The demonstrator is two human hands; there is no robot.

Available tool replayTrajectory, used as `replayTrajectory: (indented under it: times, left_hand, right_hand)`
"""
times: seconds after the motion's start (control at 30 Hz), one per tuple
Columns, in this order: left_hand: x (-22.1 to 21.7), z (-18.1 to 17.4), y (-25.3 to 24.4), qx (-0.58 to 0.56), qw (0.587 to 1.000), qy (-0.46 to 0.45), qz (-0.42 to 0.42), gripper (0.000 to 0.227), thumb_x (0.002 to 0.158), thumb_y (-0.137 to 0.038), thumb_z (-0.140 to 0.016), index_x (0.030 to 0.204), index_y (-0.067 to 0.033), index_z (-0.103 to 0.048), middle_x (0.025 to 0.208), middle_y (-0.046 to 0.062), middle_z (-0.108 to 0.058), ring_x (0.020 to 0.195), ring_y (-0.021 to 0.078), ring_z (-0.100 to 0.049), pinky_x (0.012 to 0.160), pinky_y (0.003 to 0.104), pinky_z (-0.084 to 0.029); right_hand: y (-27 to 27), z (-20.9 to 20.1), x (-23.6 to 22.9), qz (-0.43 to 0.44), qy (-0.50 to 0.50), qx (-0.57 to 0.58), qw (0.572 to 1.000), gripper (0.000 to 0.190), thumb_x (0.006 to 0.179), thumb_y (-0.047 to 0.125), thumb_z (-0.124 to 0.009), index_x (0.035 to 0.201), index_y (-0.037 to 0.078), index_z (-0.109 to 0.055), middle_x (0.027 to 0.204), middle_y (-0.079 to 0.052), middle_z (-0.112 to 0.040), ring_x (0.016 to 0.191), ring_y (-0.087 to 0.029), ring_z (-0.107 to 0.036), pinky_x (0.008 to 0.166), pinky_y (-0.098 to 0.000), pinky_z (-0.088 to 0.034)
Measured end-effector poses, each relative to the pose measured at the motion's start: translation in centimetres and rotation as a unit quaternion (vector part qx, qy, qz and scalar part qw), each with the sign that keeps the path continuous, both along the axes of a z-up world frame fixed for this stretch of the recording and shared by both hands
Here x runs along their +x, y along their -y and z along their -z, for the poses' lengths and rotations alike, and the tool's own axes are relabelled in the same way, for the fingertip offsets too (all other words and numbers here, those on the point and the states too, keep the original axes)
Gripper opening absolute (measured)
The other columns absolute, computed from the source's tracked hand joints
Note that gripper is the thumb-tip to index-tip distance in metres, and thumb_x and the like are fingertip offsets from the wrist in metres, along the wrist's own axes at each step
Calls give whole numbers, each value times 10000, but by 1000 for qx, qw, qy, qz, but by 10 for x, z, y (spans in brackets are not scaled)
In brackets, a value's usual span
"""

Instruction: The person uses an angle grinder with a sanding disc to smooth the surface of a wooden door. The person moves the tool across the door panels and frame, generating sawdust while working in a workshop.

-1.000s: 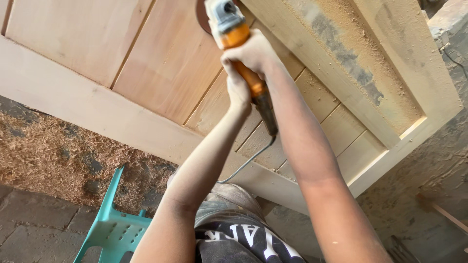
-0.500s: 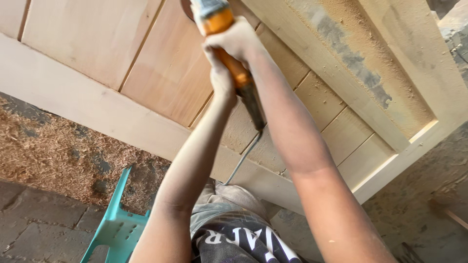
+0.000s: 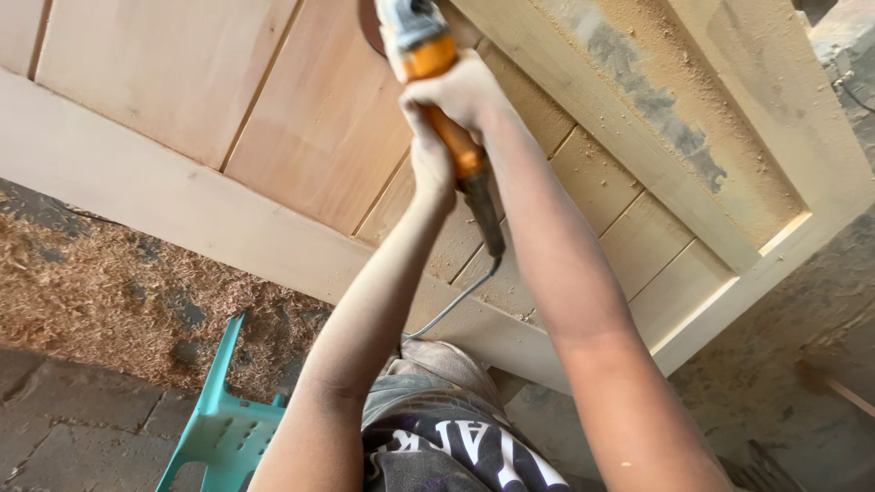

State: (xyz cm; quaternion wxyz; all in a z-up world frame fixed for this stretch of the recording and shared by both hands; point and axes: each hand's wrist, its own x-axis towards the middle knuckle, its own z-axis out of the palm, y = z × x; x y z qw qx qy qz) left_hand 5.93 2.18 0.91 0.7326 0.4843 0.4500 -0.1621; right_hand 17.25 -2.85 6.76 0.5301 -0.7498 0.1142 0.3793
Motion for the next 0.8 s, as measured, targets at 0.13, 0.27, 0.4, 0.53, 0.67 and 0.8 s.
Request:
replayTrajectory:
  times: [0.13,0.27,0.4,0.53,0.67,0.8]
  left_hand:
    - [-40,6,62,-4,999,39,34,1060,903,-835,-149,1067,63,-689,876,147,-729,857,237,-697,774,388,-556]
    - [-77,5,117,12,995,85,53,1004,958,-803,-165,1035,63,-668,850,173,-712,825,274,-677,758,416,-537]
    - [-85,0,142,39,992,92,75,1004,979,-791,-120,1003,50,-668,831,187,-706,802,293,-683,757,427,-518]
    - [-77,2,133,28,994,87,57,1024,946,-813,-105,993,44,-664,825,186,-717,806,303,-707,741,438,-532]
    - [-74,4,115,21,996,71,45,1062,900,-853,-116,1036,43,-671,850,181,-728,852,292,-717,774,425,-531]
    - [-105,4,108,26,996,86,-7,1107,889,-881,-97,1030,61,-661,855,166,-722,853,261,-713,765,403,-553]
  right_hand:
    - [58,-4,-36,-1,-69,-72,995,338,673,101,-822,1003,58,-765,900,-47,-776,796,-159,-730,752,-309,-625]
    - [109,-10,-74,60,-76,-26,995,360,663,38,-813,1011,45,-723,903,-49,-746,791,-157,-714,733,-318,-626]
    - [135,-13,-88,79,-41,26,996,357,671,17,-813,1018,28,-727,934,-32,-725,830,-130,-703,745,-299,-597]
    - [127,-5,-76,39,-35,14,999,294,698,26,-812,980,15,-729,894,-38,-733,778,-140,-697,709,-298,-598]
    - [107,-9,-73,27,-28,8,999,275,701,42,-818,961,18,-731,877,-23,-729,772,-129,-697,706,-300,-602]
    - [88,-12,-99,-20,-33,-12,999,310,658,59,-840,940,22,-718,868,-17,-723,771,-126,-700,713,-304,-607]
